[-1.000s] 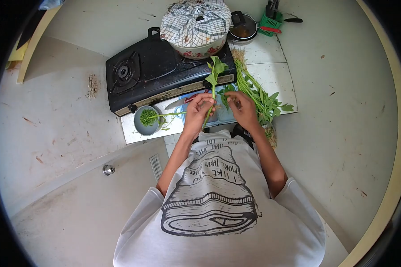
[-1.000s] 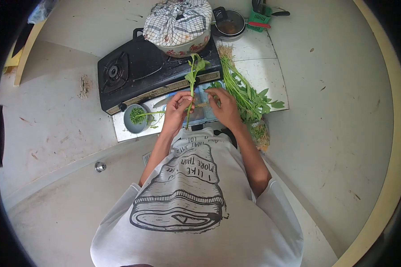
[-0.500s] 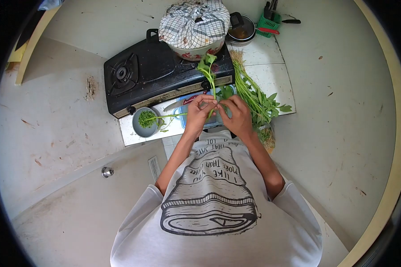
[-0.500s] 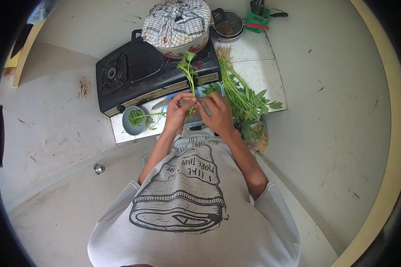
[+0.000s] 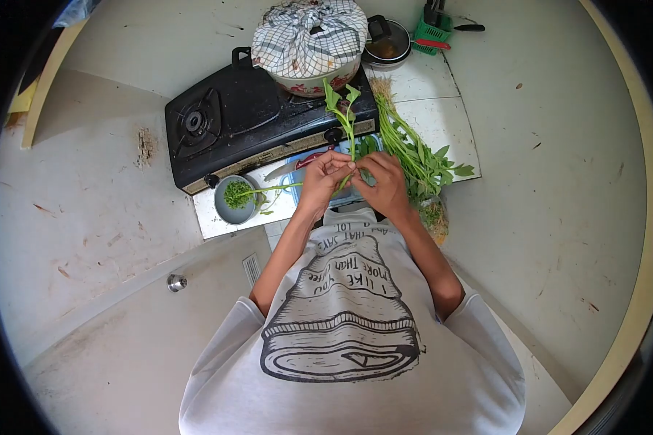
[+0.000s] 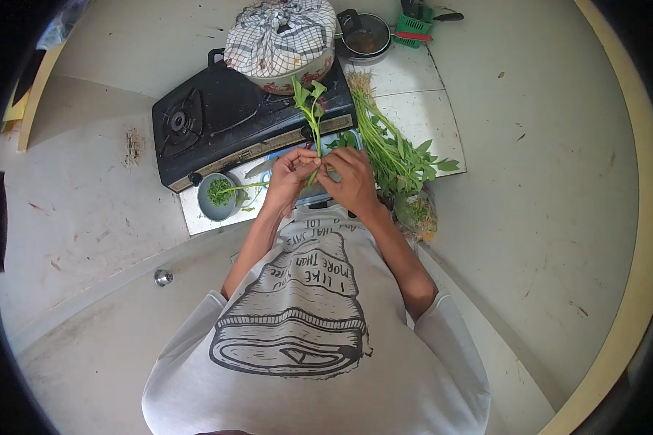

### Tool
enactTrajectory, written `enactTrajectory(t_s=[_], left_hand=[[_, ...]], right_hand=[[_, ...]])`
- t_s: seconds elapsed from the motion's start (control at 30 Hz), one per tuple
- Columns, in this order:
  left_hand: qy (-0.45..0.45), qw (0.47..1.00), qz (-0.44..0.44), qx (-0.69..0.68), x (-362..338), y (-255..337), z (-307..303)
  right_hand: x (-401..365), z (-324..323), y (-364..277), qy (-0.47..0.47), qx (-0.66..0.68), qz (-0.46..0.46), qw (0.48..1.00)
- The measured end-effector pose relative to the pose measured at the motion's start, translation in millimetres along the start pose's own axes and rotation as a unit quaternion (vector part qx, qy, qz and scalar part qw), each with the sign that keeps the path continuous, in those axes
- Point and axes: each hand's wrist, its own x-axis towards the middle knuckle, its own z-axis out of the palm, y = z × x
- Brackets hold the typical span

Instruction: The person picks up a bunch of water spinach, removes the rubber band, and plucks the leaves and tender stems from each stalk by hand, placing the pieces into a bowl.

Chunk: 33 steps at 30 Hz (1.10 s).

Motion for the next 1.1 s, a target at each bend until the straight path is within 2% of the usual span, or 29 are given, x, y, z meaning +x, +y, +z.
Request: enactTrajectory(t_s=[0.1, 0.2, 0.3, 0.4, 0.5, 0.6, 0.7, 0.9, 1.0, 1.1], left_hand=[[-0.003, 1.000, -0.003, 0.009, 1.4, -4.3, 2.7], [0.028, 1.000, 0.003, -0.002, -1.5, -4.3, 11.1], [0.062, 0.998, 0.018, 0.005, -4.3, -5.1, 7.7], [0.078, 0.997, 0.014, -0.013, -5.6, -8.4, -0.9], [0.093, 0.995, 0.009, -0.021, -8.0, -7.1, -4.0], [0.105, 0.994, 0.008, -0.021, -8.8, -9.1, -6.7], [0.115, 0.993, -0.004, -0.027, -13.4, -1.5, -2.6], [0.101, 0.995, 0.012, -0.018, -13.0, -5.5, -7.7], [0.110, 0.994, 0.007, -0.015, -13.5, -3.8, -2.5], [0.090, 0.995, 0.044, 0.009, -11.7, -6.5, -1.4]], right_hand=[[-5.1, 2.2, 1.6, 0.009, 0.022, 0.094, 0.995], [-4.9, -2.0, 15.0, 0.028, 0.089, 0.141, 0.986], [-5.2, -1.2, 32.7, 0.055, 0.054, 0.175, 0.982], [-12.9, 6.3, 58.7, 0.055, 0.103, 0.162, 0.980], [-29.8, 16.5, 85.5, -0.003, 0.070, 0.161, 0.985], [-71.1, 42.0, 135.9, -0.123, 0.027, 0.129, 0.984], [-93.2, 45.5, 143.1, -0.282, -0.013, 0.165, 0.945], [-93.0, 38.9, 131.3, -0.290, 0.045, 0.245, 0.924], [-61.6, 23.8, 97.8, -0.220, 0.093, 0.238, 0.942], [-25.4, 3.8, 53.1, -0.140, 0.136, 0.221, 0.956]])
